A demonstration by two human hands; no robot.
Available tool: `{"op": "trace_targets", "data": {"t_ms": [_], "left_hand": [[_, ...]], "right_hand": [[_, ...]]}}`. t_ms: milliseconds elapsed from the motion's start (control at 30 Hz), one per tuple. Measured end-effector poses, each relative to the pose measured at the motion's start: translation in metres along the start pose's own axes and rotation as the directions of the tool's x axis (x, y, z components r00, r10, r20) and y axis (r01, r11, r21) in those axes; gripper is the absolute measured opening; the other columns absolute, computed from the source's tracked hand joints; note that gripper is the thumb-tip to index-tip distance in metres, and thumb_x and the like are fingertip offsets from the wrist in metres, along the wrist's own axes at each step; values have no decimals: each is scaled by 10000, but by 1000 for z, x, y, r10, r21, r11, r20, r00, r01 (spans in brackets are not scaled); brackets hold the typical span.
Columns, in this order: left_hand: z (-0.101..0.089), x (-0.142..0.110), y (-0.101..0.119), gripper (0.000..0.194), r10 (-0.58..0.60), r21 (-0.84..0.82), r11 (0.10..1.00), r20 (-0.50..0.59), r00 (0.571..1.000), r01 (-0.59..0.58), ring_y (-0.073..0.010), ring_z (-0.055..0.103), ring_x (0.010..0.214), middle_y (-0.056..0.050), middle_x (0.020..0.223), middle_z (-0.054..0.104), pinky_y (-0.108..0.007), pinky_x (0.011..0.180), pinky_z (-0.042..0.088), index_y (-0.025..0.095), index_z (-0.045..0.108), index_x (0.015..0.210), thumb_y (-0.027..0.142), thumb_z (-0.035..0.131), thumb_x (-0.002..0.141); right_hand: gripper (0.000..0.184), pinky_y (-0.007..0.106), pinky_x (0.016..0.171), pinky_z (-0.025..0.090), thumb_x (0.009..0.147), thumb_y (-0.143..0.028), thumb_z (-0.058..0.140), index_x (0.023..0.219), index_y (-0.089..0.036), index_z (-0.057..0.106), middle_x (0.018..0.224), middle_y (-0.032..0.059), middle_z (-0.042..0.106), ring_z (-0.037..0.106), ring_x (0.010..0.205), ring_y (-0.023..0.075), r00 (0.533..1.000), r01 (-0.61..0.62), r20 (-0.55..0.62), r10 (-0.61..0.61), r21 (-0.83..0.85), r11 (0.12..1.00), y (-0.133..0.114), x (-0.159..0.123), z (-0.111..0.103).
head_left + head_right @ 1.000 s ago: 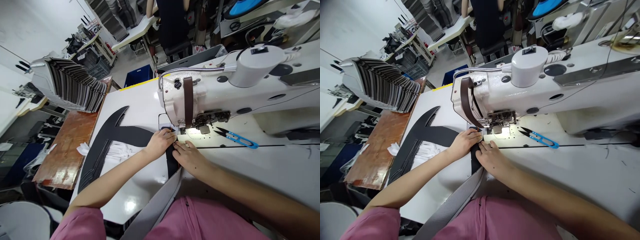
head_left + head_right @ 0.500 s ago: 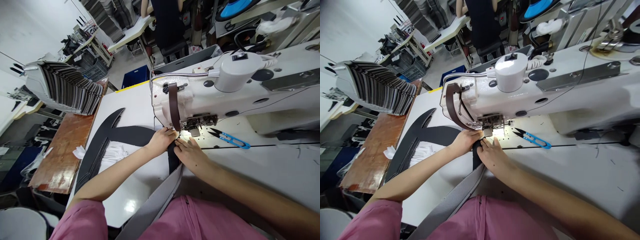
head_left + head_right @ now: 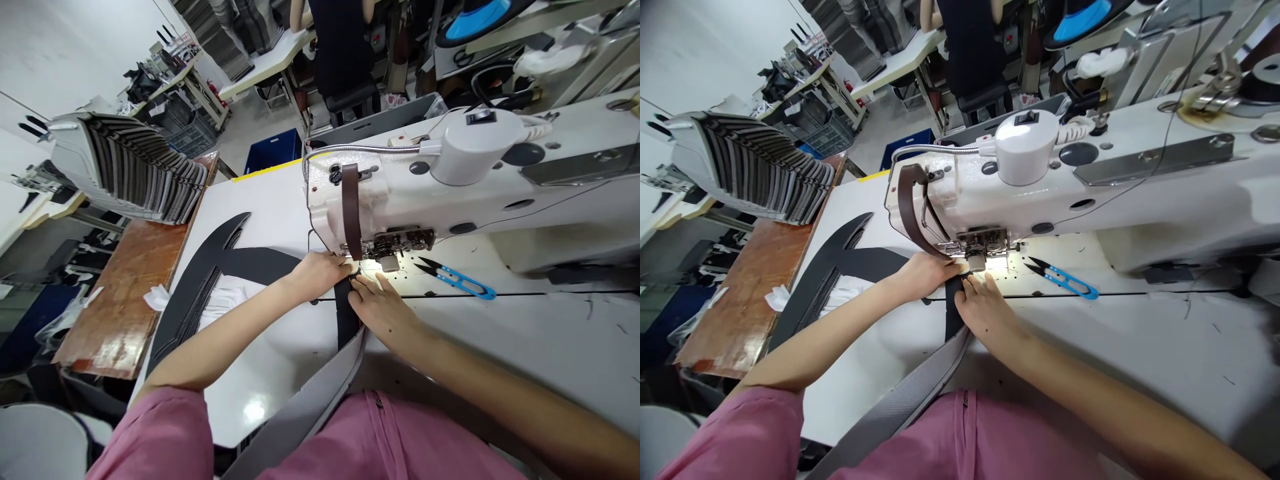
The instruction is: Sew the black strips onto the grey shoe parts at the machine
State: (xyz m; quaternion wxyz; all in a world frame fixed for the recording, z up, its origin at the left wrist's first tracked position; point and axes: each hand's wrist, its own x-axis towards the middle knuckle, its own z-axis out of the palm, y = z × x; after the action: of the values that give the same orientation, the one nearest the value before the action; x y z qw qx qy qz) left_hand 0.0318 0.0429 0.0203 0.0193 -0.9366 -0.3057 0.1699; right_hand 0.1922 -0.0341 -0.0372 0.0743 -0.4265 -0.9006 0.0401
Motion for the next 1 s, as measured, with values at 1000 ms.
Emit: {"op": "trace_targets", "data": {"t_ms": [1000], "left_hand": [[-2,13,25,185,-145,-117,981,74,987,153,-272,659,829,-149,888,657,-346,639,519,97,583,948,152,441,842]], "right_hand": [[285,395,944,480,820,-51,491,1033,8,670,1100,255,651,645,1018,297,945,17,-314,-97,-248,969,-4,-6,20]]}}
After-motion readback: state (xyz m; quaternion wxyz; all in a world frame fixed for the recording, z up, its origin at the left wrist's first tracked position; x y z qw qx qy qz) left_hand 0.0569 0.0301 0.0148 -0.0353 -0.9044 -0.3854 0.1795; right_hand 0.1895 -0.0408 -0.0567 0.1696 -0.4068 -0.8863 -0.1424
